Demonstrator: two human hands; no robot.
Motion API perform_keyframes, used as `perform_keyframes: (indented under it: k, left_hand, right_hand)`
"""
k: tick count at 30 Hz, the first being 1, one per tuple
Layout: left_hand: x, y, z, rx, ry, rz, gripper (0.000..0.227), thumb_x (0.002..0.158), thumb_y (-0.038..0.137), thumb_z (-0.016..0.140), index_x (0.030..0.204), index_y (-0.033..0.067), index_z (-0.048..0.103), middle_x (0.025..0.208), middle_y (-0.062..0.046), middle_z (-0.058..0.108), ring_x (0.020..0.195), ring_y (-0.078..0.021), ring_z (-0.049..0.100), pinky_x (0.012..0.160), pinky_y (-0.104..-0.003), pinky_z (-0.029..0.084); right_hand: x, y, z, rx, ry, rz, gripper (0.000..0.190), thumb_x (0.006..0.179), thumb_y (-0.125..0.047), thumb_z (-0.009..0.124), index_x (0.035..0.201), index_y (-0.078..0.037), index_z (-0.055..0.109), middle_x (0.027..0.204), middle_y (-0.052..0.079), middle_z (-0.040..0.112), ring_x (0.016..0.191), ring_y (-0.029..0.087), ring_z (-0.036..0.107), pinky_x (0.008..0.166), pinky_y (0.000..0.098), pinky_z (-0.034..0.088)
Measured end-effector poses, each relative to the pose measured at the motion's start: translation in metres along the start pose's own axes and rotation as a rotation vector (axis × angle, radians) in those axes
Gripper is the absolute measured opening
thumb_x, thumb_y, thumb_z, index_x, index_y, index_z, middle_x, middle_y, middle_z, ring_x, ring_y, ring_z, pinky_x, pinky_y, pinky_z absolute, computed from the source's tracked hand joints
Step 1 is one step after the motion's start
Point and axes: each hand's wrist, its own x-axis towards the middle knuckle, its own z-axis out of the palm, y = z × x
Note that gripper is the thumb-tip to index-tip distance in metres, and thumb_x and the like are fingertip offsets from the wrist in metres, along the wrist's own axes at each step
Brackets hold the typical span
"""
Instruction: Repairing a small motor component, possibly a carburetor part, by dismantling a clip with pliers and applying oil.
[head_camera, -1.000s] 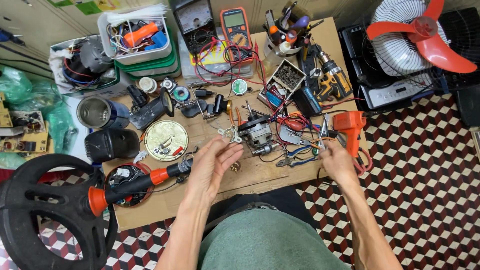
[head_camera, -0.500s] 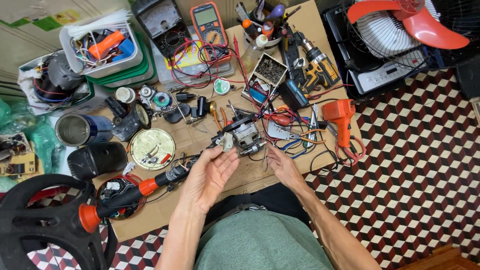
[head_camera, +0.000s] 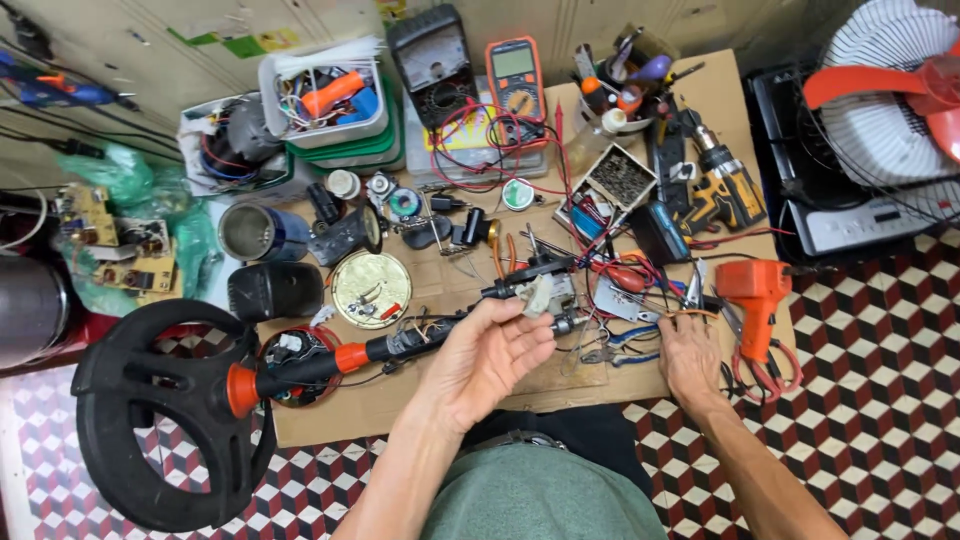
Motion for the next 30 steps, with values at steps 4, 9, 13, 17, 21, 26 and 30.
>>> perform_keyframes:
  k: [4, 9, 13, 17, 21, 26, 30]
  left_hand:
    - [-0.008, 0.000, 0.007, -0.036, -0.041, 0.007, 0.028, 0.092, 0.007, 0.068, 0.113, -0.0108, 0.065, 0.098, -0.022, 0.075, 0.085, -0.0253, 0.077, 0.080, -0.035, 0.066]
    - [-0.009, -0.001, 0.005, -0.091, -0.063, -0.033, 0.022, 0.094, 0.008, 0.065, 0.109, -0.0072, 0.065, 0.096, -0.022, 0.076, 0.083, -0.0262, 0.077, 0.079, -0.037, 0.067]
    - [-0.009, 0.000, 0.006, -0.091, -0.082, -0.029, 0.021, 0.094, 0.008, 0.065, 0.109, -0.0071, 0.065, 0.096, -0.022, 0.076, 0.082, -0.0260, 0.077, 0.078, -0.037, 0.067]
    - [-0.011, 0.000, 0.010, -0.058, -0.029, 0.023, 0.025, 0.092, 0.009, 0.068, 0.111, -0.0070, 0.064, 0.101, -0.023, 0.074, 0.087, -0.0259, 0.076, 0.081, -0.037, 0.067]
    - [-0.010, -0.003, 0.014, 0.054, 0.006, 0.116, 0.026, 0.090, 0.008, 0.070, 0.109, -0.0067, 0.061, 0.105, -0.026, 0.071, 0.094, -0.0282, 0.075, 0.085, -0.037, 0.065]
    - [-0.014, -0.002, 0.020, 0.145, 0.067, 0.177, 0.018, 0.091, 0.009, 0.069, 0.102, -0.0001, 0.057, 0.100, -0.023, 0.071, 0.093, -0.0283, 0.075, 0.087, -0.037, 0.066]
    - [-0.015, -0.003, 0.022, 0.278, 0.081, 0.245, 0.016, 0.095, 0.009, 0.065, 0.103, -0.0021, 0.057, 0.099, -0.021, 0.071, 0.094, -0.0274, 0.076, 0.088, -0.037, 0.065]
  right_hand:
    - [0.007, -0.007, -0.004, -0.046, 0.027, -0.123, 0.037, 0.082, -0.010, 0.065, 0.118, -0.011, 0.069, 0.101, 0.009, 0.062, 0.102, 0.027, 0.058, 0.088, 0.0422, 0.044]
    - [0.015, -0.006, 0.011, -0.135, -0.046, -0.148, 0.043, 0.085, -0.007, 0.061, 0.127, -0.009, 0.067, 0.106, 0.007, 0.062, 0.102, 0.021, 0.058, 0.086, 0.0378, 0.043]
    - [0.014, 0.005, 0.014, -0.208, -0.036, -0.245, 0.040, 0.086, -0.007, 0.060, 0.126, -0.006, 0.064, 0.114, 0.007, 0.062, 0.107, 0.020, 0.058, 0.088, 0.0357, 0.044]
    - [0.013, 0.002, -0.007, -0.297, -0.187, -0.290, 0.045, 0.087, -0.009, 0.059, 0.132, -0.007, 0.056, 0.112, 0.005, 0.060, 0.107, 0.018, 0.057, 0.090, 0.0357, 0.043]
    - [0.019, -0.004, -0.003, -0.346, -0.228, -0.227, 0.037, 0.090, -0.010, 0.059, 0.127, -0.009, 0.058, 0.118, 0.004, 0.059, 0.111, 0.017, 0.056, 0.091, 0.0332, 0.042]
    - [0.026, -0.001, 0.012, -0.386, -0.201, -0.250, 0.037, 0.090, -0.011, 0.059, 0.127, -0.008, 0.059, 0.115, 0.005, 0.059, 0.109, 0.018, 0.058, 0.089, 0.0344, 0.044]
    - [0.029, -0.006, 0.004, -0.398, -0.255, -0.196, 0.035, 0.093, -0.011, 0.057, 0.128, -0.010, 0.059, 0.111, 0.006, 0.060, 0.107, 0.018, 0.059, 0.090, 0.0342, 0.046]
